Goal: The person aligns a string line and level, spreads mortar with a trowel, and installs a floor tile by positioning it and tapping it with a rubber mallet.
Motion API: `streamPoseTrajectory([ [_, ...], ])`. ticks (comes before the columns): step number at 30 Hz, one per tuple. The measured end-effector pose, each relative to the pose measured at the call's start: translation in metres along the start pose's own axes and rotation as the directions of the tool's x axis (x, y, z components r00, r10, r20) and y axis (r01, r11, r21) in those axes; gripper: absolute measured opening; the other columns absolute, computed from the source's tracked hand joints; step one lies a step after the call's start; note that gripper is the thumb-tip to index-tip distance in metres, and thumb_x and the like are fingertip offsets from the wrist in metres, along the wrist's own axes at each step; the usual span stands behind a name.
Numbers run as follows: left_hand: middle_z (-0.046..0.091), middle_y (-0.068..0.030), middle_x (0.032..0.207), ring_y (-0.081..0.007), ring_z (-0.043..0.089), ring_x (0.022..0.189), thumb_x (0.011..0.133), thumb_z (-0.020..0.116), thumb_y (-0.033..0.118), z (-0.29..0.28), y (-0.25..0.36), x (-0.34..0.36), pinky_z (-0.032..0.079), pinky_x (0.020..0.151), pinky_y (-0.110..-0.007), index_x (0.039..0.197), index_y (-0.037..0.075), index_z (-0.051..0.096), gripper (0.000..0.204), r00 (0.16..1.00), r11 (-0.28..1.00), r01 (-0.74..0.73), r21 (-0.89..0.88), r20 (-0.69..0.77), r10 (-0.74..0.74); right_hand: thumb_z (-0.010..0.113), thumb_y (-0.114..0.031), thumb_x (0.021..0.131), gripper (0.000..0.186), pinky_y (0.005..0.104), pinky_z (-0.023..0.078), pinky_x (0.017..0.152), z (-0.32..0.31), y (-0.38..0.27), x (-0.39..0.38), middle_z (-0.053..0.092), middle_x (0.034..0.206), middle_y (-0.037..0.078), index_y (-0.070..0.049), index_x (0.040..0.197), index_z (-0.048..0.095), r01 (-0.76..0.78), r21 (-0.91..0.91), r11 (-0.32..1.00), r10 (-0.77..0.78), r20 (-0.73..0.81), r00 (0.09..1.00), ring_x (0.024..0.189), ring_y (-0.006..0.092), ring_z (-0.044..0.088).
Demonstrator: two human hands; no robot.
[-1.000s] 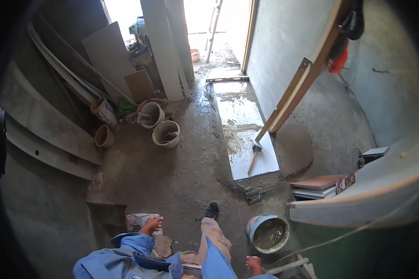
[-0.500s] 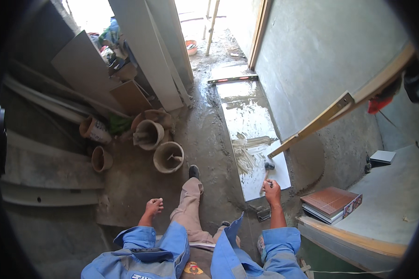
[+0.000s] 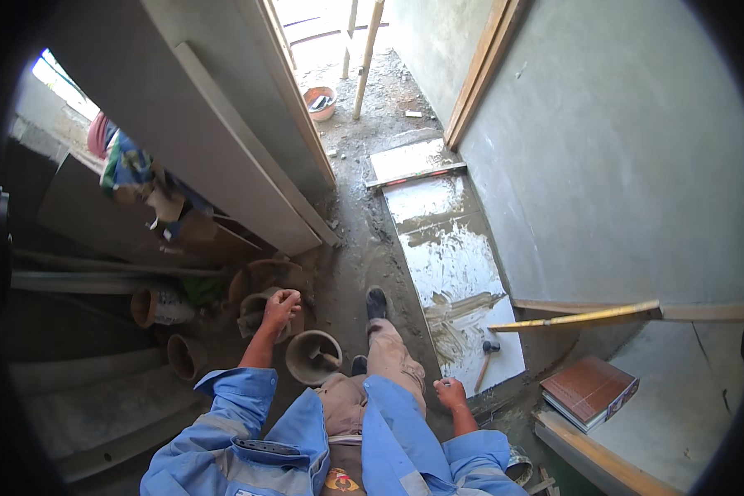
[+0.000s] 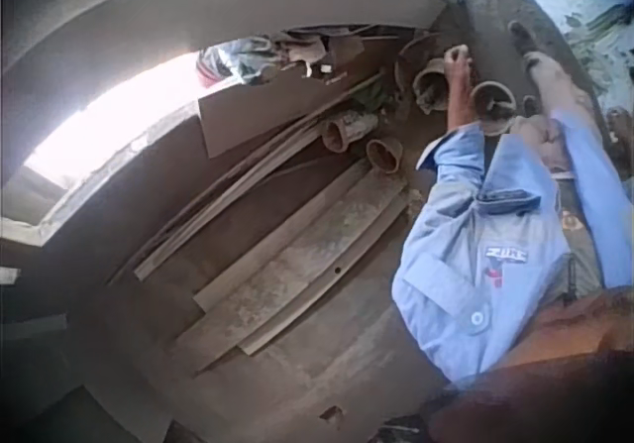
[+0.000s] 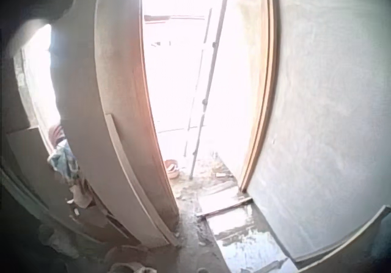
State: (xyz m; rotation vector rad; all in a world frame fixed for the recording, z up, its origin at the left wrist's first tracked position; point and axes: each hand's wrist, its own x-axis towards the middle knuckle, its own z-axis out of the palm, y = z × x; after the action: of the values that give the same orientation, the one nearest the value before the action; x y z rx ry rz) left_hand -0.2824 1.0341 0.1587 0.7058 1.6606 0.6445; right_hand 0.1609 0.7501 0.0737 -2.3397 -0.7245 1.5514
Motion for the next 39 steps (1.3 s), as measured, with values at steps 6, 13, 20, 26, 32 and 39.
streamPoseTrajectory([
  [6,0.066,-0.0003,0.095,-0.0093,0.062,0.076,0.090,0.072,0.033,0.055,0.043,0.150,0.048,0.064,-0.026,0.110,0.009,0.064,0.032,0.996,0.991,0.069,-0.111,0.069,-0.062,0.071,-0.023,0.088,0.027,0.0297,0.052,0.055,0.015,-0.112,0.142,0.069,0.075,0.010,0.003,0.095,0.067,-0.154,0.081,0.985,0.156,-0.023,0.987,0.061,0.0152,0.065],
  [13,0.066,-0.0006,0.094,-0.0093,0.062,0.076,0.089,0.073,0.034,0.125,0.096,0.294,0.047,0.062,-0.024,0.111,0.005,0.063,0.037,0.988,0.988,0.132,-0.077,0.096,-0.125,0.069,-0.026,0.090,0.031,0.0288,0.053,0.058,0.064,-0.278,0.326,0.070,0.077,0.010,0.004,0.097,0.066,0.146,0.090,0.985,-0.141,-0.064,0.988,0.063,0.0147,0.065],
  [20,0.067,-0.0031,0.095,-0.0107,0.062,0.075,0.092,0.070,0.029,0.219,0.103,0.462,0.048,0.062,-0.025,0.112,0.004,0.063,0.033,0.992,0.990,0.077,-0.120,0.105,-0.064,0.070,-0.031,0.090,0.036,0.0276,0.050,0.053,0.103,-0.391,0.527,0.066,0.071,0.006,0.002,0.102,0.064,0.037,0.440,0.897,-0.001,-0.082,0.997,0.058,0.0128,0.062],
  [26,0.067,-0.0056,0.099,-0.0142,0.065,0.079,0.093,0.067,0.025,0.293,0.067,0.655,0.051,0.066,-0.028,0.116,0.004,0.061,0.032,0.995,0.984,0.093,-0.155,0.044,-0.087,0.062,-0.065,0.085,0.090,0.0485,0.044,0.102,0.115,-0.448,0.709,0.052,0.132,0.035,0.009,0.134,0.044,0.052,0.285,0.957,0.074,-0.413,0.908,0.123,0.0461,0.053],
  [32,0.073,-0.0151,0.100,-0.0261,0.069,0.091,0.086,0.072,0.027,0.304,0.046,0.772,0.053,0.082,-0.038,0.109,0.002,0.069,0.034,0.986,0.969,-0.146,0.201,-0.045,0.158,0.066,-0.064,0.082,0.109,0.0487,0.043,0.106,0.131,-0.481,0.751,0.045,0.139,0.038,0.013,0.144,0.022,0.030,0.070,0.997,0.012,-0.531,0.847,0.127,0.0482,0.050],
  [39,0.072,-0.0162,0.109,-0.0299,0.068,0.104,0.085,0.072,0.027,0.349,0.063,0.789,0.051,0.089,-0.039,0.111,0.006,0.069,0.033,0.979,0.893,-0.196,0.404,0.033,0.200,0.065,-0.019,0.081,0.025,0.0347,0.044,0.041,0.098,-0.386,0.781,0.053,0.064,0.008,-0.002,0.087,0.048,0.355,0.199,0.913,-0.213,-0.511,0.833,0.043,0.0175,0.052],
])
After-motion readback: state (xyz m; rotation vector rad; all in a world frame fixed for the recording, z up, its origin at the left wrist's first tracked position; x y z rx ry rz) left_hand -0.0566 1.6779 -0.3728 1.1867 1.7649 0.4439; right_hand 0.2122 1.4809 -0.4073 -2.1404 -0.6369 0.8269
